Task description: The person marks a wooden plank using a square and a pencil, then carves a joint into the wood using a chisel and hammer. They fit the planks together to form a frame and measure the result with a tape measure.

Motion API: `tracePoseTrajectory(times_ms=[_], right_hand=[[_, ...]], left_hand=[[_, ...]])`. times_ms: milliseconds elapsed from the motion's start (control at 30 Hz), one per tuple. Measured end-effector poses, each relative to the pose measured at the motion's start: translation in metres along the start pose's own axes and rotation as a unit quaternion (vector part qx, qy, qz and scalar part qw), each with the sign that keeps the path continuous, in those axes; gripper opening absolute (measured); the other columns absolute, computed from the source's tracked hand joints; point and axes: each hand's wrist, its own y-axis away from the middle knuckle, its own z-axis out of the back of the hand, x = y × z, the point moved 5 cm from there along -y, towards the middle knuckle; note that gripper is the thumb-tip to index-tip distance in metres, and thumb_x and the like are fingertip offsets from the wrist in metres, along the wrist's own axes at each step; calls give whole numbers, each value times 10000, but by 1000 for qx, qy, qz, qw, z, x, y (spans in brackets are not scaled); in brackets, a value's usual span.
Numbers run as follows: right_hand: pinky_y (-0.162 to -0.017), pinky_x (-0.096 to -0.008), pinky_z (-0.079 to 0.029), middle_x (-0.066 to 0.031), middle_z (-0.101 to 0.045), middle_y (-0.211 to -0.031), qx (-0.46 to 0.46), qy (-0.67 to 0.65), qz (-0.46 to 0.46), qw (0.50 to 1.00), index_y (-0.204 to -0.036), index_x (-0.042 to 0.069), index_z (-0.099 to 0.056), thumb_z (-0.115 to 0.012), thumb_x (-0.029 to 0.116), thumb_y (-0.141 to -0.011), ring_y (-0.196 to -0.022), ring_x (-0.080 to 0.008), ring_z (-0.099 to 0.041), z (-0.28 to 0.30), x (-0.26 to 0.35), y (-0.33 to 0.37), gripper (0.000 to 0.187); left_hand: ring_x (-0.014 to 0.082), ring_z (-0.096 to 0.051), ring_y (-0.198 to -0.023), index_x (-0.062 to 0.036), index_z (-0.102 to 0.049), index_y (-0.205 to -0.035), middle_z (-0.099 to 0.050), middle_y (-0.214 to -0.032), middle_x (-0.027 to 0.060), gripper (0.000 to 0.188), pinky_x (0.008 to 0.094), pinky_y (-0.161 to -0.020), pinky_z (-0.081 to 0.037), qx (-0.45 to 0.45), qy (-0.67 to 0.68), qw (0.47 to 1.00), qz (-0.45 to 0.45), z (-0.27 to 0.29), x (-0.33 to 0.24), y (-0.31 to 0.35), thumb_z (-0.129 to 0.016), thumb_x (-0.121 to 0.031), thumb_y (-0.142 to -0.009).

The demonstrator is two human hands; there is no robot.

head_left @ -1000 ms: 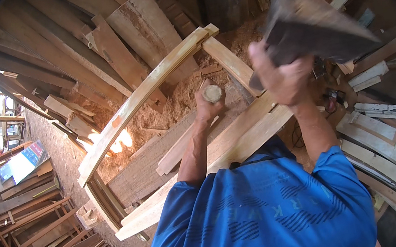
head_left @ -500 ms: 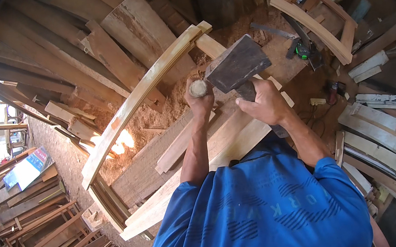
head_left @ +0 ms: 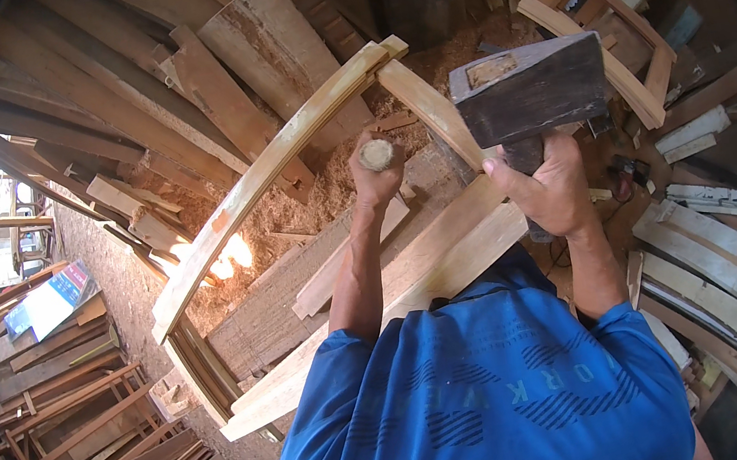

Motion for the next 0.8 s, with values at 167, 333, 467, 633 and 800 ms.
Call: tracePoseTrajectory(times_ms=[167, 333, 467, 633, 800], right_hand=[[-885, -342, -532, -126, -741, -1033, -18, -16, 20, 1000, -1121, -26, -697, -710, 53, -876, -932, -195, -694, 3, 12, -5, 257], [-841, -374, -553, -194, -739, -1000, -24, 12, 47, 999, -1102, -9, -703, -719, 71, -859, -909, -280, -724, -13, -5, -14, 257], [-769, -489, -560, -245, -722, -915, 105, 260, 16, 960, -1025, -6, -696, -693, 138, -838, -867, -427, -710, -53, -57, -19, 236], [-758, -519, -556, -253, -716, -882, 127, 283, -33, 950, -992, -4, -704, -680, 174, -848, -851, -443, -706, -42, -43, -19, 231], [-748, -400, -555, -149, -730, -876, -52, 64, 101, 991, -1000, -3, -717, -717, 111, -889, -791, -308, -692, -16, 29, -38, 159]], left_hand=[[86, -556, -723, -57, -616, -866, -613, -780, 5, 105, 264, -674, -475, 12, -3, 999, -33, -3, -9, 4, -720, -68, -880], [104, -588, -750, -44, -627, -882, -652, -816, 42, 108, 284, -698, -497, 31, -42, 998, -25, -10, -13, 12, -731, -68, -868], [85, -645, -811, -22, -671, -995, -723, -873, 57, 169, 284, -736, -536, 36, -21, 992, -122, -21, -18, 11, -717, -37, -832], [79, -614, -761, -25, -670, -1007, -700, -840, 45, 178, 268, -707, -524, 18, 0, 998, -65, -18, -14, 20, -720, -48, -837], [73, -588, -724, -36, -636, -900, -666, -798, 24, 110, 278, -674, -513, 27, -43, 999, -8, -7, -1, 20, -726, -53, -839]])
